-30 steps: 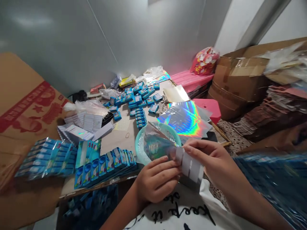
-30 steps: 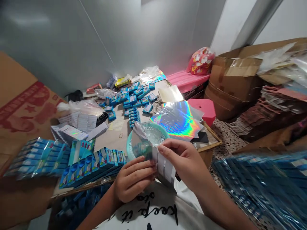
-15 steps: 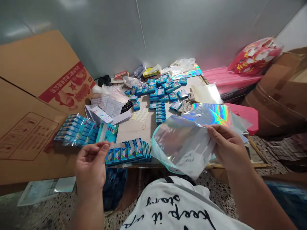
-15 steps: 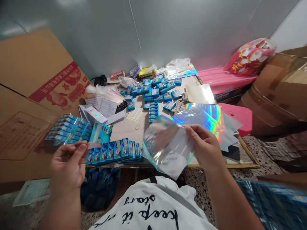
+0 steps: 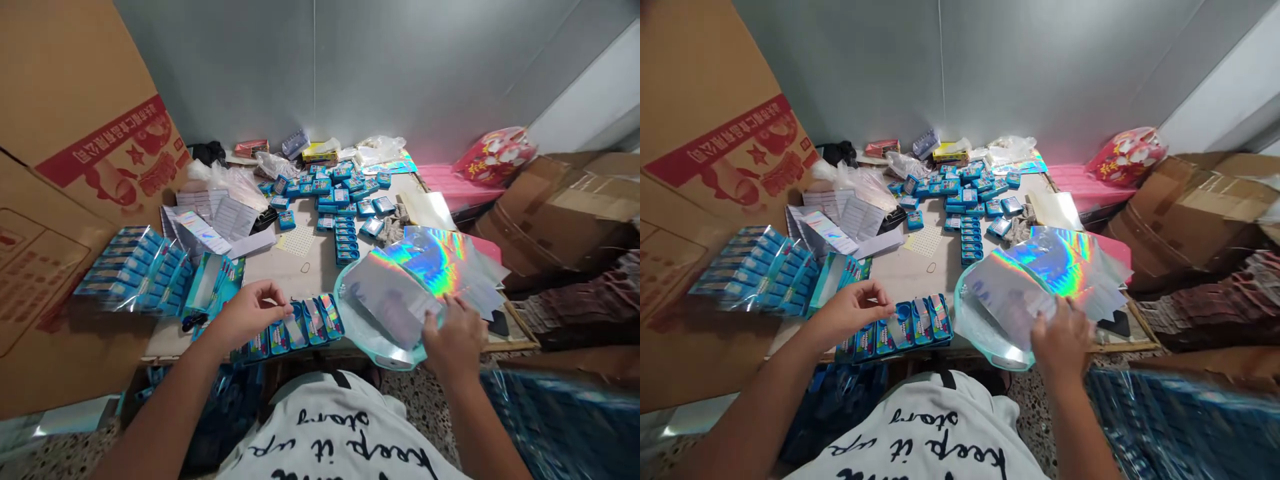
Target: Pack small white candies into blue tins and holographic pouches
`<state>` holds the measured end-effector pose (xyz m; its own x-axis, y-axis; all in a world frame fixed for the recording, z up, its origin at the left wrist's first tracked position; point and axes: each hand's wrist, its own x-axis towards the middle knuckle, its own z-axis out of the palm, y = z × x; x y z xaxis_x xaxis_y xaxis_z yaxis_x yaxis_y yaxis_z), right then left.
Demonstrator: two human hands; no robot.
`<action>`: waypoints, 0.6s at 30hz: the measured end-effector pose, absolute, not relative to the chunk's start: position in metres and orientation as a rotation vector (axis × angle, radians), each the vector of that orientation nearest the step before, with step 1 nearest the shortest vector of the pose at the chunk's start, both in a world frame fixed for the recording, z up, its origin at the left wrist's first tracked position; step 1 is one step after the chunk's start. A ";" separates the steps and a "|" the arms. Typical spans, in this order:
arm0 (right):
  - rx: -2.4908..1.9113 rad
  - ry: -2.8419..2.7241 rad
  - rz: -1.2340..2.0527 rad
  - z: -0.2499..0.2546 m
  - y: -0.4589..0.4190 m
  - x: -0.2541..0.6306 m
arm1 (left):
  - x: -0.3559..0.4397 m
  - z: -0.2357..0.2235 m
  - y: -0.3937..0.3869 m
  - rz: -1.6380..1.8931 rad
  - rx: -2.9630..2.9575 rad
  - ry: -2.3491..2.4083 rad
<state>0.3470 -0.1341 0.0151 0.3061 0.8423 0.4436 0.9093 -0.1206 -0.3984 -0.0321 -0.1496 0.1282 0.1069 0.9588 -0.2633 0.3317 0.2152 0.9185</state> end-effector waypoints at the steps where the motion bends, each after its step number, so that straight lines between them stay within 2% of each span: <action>1: -1.854 -1.595 -0.061 0.029 -0.137 0.322 | -0.036 0.126 -0.143 0.724 1.342 1.405; 4: -1.452 -1.697 0.401 0.069 -0.147 0.248 | -0.043 0.118 -0.122 0.689 1.419 1.361; 6: -1.266 -1.787 0.580 0.087 -0.155 0.207 | -0.044 0.111 -0.109 0.679 1.439 1.302; 11: -1.146 -1.975 0.517 0.091 -0.162 0.153 | -0.043 0.094 -0.088 0.666 1.427 1.082; 18: -1.190 -1.975 0.511 0.075 -0.157 0.149 | -0.045 0.092 -0.080 0.622 1.382 1.058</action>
